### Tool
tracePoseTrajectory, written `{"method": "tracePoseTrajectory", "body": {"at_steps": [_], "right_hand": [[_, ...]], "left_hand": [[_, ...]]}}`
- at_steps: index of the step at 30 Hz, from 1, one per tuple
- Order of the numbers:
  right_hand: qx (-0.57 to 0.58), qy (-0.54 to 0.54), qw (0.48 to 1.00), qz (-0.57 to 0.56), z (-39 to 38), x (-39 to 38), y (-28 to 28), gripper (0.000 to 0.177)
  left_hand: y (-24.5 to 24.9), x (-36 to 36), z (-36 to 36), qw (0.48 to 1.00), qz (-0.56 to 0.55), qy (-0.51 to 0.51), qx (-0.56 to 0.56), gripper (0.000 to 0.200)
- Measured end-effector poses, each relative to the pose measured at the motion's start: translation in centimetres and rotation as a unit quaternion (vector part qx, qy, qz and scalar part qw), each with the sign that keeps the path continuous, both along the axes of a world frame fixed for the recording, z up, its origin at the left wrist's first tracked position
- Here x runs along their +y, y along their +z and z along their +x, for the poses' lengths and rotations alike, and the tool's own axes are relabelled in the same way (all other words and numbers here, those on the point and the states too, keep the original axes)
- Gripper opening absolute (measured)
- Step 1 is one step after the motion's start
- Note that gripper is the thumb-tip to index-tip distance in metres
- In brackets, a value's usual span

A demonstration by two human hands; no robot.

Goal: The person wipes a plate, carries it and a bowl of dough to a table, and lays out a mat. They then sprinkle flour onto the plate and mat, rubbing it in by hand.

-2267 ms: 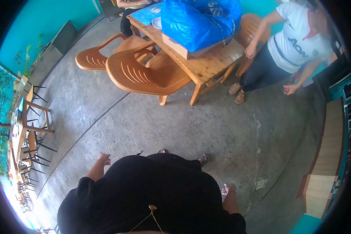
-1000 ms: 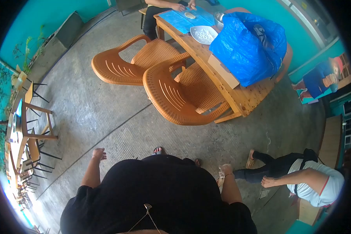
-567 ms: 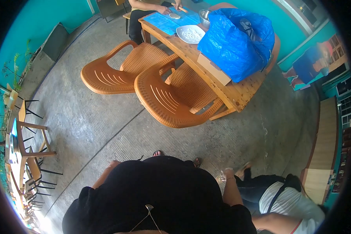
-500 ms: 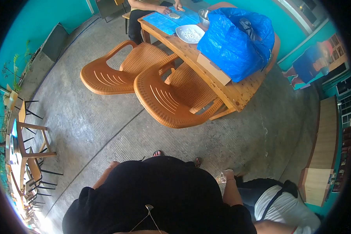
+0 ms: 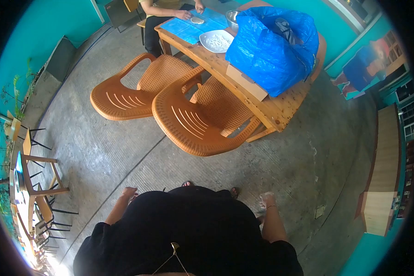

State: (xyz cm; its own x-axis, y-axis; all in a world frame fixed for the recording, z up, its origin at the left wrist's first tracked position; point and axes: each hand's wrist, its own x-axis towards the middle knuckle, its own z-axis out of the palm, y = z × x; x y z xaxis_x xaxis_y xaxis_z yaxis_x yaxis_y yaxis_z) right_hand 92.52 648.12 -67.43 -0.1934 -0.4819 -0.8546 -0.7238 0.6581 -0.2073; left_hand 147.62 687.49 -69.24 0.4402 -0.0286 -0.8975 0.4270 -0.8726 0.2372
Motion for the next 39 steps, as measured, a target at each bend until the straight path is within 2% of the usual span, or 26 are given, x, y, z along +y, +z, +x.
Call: {"method": "tracePoseTrajectory", "body": {"at_steps": [2,4,5,6,7,8,9,10,11,14,16,18,21,24,25,27,28,29,30,31,32,33,34,36,38,39], "right_hand": [[-0.015,-0.009,1.0,-0.011,0.0,-0.2,0.1,0.025],[0.001,0.074,0.997,-0.001,-0.2,-0.5,0.4,0.031],[0.0,0.072,0.997,-0.002,-0.9,-0.5,0.0,0.031],[0.059,0.369,0.926,-0.059,-2.9,-0.6,-1.7,0.03],[0.112,0.629,0.761,-0.112,-4.3,-1.2,-2.7,0.029],[0.114,0.63,0.76,-0.111,-4.3,-1.3,-1.9,0.029],[0.085,0.481,0.871,-0.048,-3.3,-0.9,0.3,0.029],[0.052,0.314,0.948,0.017,-2.9,-1.1,1.9,0.028],[0.053,0.315,0.948,0.015,-4.1,-2.2,1.3,0.028],[0.042,0.132,0.99,0.038,-9.5,-5.5,-3.9,0.027],[0.035,-0.003,0.998,0.054,-13.1,-6.9,-6.0,0.027],[0.039,-0.025,0.999,0.029,-14.8,-9.7,-4.0,0.027],[0.044,-0.018,0.999,-0.017,-15.0,-13.7,1.6,0.025],[0.043,-0.044,0.998,-0.031,-18.5,-16.0,1.4,0.023],[0.046,-0.057,0.997,-0.03,-20.0,-16.2,1.2,0.023],[-0.02,-0.093,0.995,-0.005,-21.5,-16.1,1.9,0.026],[0.016,-0.072,0.997,-0.035,-22.0,-15.2,2.0,0.031],[0.015,-0.085,0.996,-0.034,-22.6,-14.5,2.0,0.031],[-0.009,-0.128,0.991,-0.024,-23.7,-13.6,1.5,0.026],[-0.032,-0.171,0.985,-0.014,-24.5,-12.2,1.0,0.023],[-0.033,-0.188,0.982,-0.011,-24.5,-10.1,1.0,0.023],[0.014,-0.188,0.982,-0.01,-24.3,-7.8,1.1,0.021],[0.06,-0.187,0.98,-0.011,-23.9,-6.1,1.5,0.025],[0.057,-0.21,0.976,0.018,-24.1,-1.6,1.1,0.029],[0.052,-0.232,0.97,0.053,-24.4,3.8,-0.3,0.036],[0.05,-0.286,0.955,0.055,-24.7,6.2,-1.0,0.034]], "left_hand": [[-0.7,0.0,0.4,0.999,-0.009,-0.03,-0.007,0.028],[-2.4,0.7,0.9,0.996,-0.026,-0.082,-0.02,0.028],[-3.2,0.9,0.9,0.993,-0.035,-0.108,-0.026,0.028],[-3.9,0.8,0.7,0.99,-0.044,-0.132,-0.031,0.028],[-4.2,0.3,0.2,0.986,-0.055,-0.155,-0.037,0.029],[-3.9,-0.3,-0.3,0.986,-0.055,-0.155,-0.035,0.029],[-3.0,-0.9,-0.6,0.996,-0.041,-0.077,-0.031,0.028],[-1.6,-1.9,-1.2,0.999,-0.026,0.001,-0.026,0.027],[-0.9,-3.0,-1.8,0.997,-0.012,0.079,-0.022,0.026],[-2.1,-4.5,-3.8,0.993,0.013,0.116,0.01,0.024],[-2.8,-6.4,-6.4,0.999,0.021,0.03,0.009,0.024],[-3.7,-8.7,-9.0,0.99,0.017,-0.139,0.0,0.024],[-4.8,-12.9,-12.2,0.903,-0.001,-0.427,-0.05,0.025],[-4.7,-17.7,-14.7,0.855,-0.006,-0.513,-0.073,0.025],[-4.4,-19.4,-15.3,0.825,-0.019,-0.557,-0.095,0.025],[-3.5,-22.1,-16.1,0.757,-0.046,-0.637,-0.139,0.024],[-4.5,-22.7,-15.5,0.749,-0.048,-0.646,-0.139,0.024],[-6.5,-23.0,-14.3,0.682,-0.09,-0.707,-0.162,0.024],[-6.5,-23.9,-13.4,0.607,-0.132,-0.762,-0.184,0.023],[-6.4,-24.5,-12.6,0.595,-0.132,-0.772,-0.181,0.023],[-4.3,-25.5,-12.5,0.618,-0.08,-0.766,-0.157,0.023],[-2.4,-26.5,-12.0,0.638,-0.029,-0.758,-0.135,0.022],[-2.0,-26.6,-11.1,0.625,-0.031,-0.768,-0.136,0.022],[-2.3,-25.5,-9.1,0.733,-0.053,-0.669,-0.113,0.021],[-11.8,-22.2,-4.6,0.794,-0.032,-0.606,-0.036,0.021],[-15.5,-20.9,-2.8,0.82,-0.018,-0.572,-0.001,0.021]]}}
